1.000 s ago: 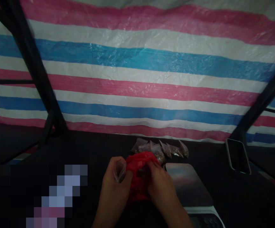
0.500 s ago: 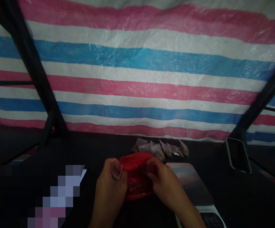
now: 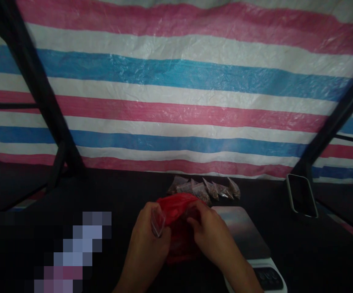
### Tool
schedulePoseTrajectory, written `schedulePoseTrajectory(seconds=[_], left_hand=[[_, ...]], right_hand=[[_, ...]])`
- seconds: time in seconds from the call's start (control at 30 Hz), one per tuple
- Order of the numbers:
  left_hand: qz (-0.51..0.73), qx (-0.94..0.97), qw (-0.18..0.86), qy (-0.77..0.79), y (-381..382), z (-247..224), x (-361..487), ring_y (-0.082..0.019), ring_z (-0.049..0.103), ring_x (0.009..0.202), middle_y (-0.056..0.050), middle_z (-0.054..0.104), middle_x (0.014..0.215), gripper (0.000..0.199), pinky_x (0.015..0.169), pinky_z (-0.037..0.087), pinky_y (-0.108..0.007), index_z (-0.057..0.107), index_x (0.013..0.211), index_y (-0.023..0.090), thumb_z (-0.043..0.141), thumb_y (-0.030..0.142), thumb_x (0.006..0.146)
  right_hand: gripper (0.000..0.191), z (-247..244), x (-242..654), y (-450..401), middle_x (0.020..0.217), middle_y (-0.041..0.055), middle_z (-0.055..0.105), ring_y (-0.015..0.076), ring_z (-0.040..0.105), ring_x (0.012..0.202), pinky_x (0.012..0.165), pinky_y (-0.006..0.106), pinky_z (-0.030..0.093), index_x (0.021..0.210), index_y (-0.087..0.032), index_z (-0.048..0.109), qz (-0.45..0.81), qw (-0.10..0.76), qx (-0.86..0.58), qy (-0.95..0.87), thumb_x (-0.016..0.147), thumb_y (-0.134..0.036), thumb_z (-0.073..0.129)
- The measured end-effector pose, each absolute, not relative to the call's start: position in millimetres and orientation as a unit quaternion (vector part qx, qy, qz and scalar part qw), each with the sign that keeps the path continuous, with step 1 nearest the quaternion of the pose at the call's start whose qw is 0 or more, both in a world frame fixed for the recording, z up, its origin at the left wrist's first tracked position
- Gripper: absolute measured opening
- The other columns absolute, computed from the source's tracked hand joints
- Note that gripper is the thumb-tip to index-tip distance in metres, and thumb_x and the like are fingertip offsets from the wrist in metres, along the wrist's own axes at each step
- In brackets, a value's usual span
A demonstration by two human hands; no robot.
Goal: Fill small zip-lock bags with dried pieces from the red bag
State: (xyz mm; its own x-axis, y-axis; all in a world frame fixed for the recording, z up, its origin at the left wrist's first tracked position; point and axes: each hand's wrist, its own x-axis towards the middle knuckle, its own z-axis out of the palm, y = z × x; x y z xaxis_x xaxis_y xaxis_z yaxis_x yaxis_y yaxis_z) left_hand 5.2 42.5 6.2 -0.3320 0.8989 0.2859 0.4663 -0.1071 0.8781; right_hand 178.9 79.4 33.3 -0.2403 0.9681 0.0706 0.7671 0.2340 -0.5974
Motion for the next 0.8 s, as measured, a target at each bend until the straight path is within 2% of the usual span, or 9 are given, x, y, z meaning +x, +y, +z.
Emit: schedulePoseTrajectory(seconds=[0.1,0.2,0.3,0.43,0.57,0.63,0.7,0.8], left_hand=[[0.552,0.512,0.297,0.587,46.7,5.1,12.1,-0.016,0.055,0.069,0.007,0.051,0.076,0.017,0.064,0.046,-0.027,0.051,0.088,0.028,0.061,0.024,0.075],[0.562,0.507,0.310,0.575,53.0,3.3,17.5,-0.014,0.051,0.066,0.009,0.046,0.073,0.023,0.059,0.045,-0.025,0.048,0.084,0.028,0.067,0.040,0.080],[0.569,0.502,0.311,0.573,58.2,1.7,17.9,-0.014,0.052,0.068,0.009,0.045,0.074,0.029,0.062,0.047,-0.026,0.048,0.083,0.027,0.066,0.050,0.081],[0.562,0.485,0.279,0.608,58.8,0.2,9.6,-0.015,0.051,0.066,0.009,0.045,0.072,0.027,0.060,0.045,-0.027,0.047,0.081,0.027,0.065,0.047,0.079],[0.541,0.463,0.232,0.663,54.1,3.1,-0.2,-0.016,0.053,0.060,0.008,0.051,0.069,0.021,0.059,0.041,-0.028,0.049,0.086,0.028,0.064,0.038,0.075],[0.540,0.462,0.221,0.668,51.4,7.7,-4.7,-0.017,0.055,0.061,0.008,0.053,0.070,0.029,0.059,0.042,-0.029,0.049,0.090,0.028,0.068,0.044,0.075],[0.535,0.462,0.204,0.677,48.6,13.2,-10.0,-0.019,0.055,0.062,0.008,0.051,0.072,0.038,0.059,0.043,-0.031,0.047,0.091,0.029,0.069,0.057,0.078],[0.468,0.448,0.148,0.747,44.0,19.4,-17.5,-0.025,0.061,0.070,0.005,0.054,0.077,0.046,0.066,0.048,-0.037,0.045,0.094,0.029,0.068,0.065,0.077]], right_hand=[[0.032,30.5,176.8,77.2,0.124,0.0094,0.078,0.0291,0.072,0.117,0.096,0.036,0.049,0.123,-0.022,0.069,0.222,0.214,-0.567,-0.764,0.093,-0.010,0.063],[0.033,30.8,173.4,73.2,0.125,0.0083,0.078,0.0289,0.073,0.116,0.092,0.035,0.050,0.122,-0.022,0.070,0.215,0.207,-0.552,-0.778,0.092,-0.009,0.062],[0.033,32.7,171.5,70.4,0.125,0.0060,0.079,0.0269,0.074,0.114,0.090,0.033,0.050,0.121,-0.024,0.071,0.208,0.201,-0.542,-0.789,0.093,-0.010,0.061],[0.031,36.8,174.7,70.2,0.125,0.0039,0.078,0.0266,0.074,0.114,0.092,0.034,0.051,0.120,-0.026,0.072,0.195,0.188,-0.551,-0.789,0.093,-0.012,0.064],[0.026,46.8,181.1,69.7,0.126,0.0096,0.076,0.0331,0.074,0.112,0.093,0.041,0.051,0.118,-0.022,0.075,0.168,0.168,-0.578,-0.781,0.095,-0.016,0.066],[0.025,53.5,183.8,68.0,0.127,0.0105,0.075,0.0343,0.074,0.113,0.093,0.043,0.052,0.120,-0.022,0.075,0.154,0.157,-0.587,-0.780,0.097,-0.019,0.065],[0.024,59.4,186.2,65.6,0.128,0.0098,0.075,0.0339,0.074,0.112,0.091,0.042,0.053,0.121,-0.023,0.075,0.146,0.138,-0.595,-0.778,0.100,-0.022,0.063],[0.025,64.0,189.0,62.1,0.129,0.0097,0.075,0.0327,0.075,0.113,0.091,0.041,0.053,0.121,-0.025,0.076,0.153,0.115,-0.599,-0.778,0.100,-0.021,0.064]])
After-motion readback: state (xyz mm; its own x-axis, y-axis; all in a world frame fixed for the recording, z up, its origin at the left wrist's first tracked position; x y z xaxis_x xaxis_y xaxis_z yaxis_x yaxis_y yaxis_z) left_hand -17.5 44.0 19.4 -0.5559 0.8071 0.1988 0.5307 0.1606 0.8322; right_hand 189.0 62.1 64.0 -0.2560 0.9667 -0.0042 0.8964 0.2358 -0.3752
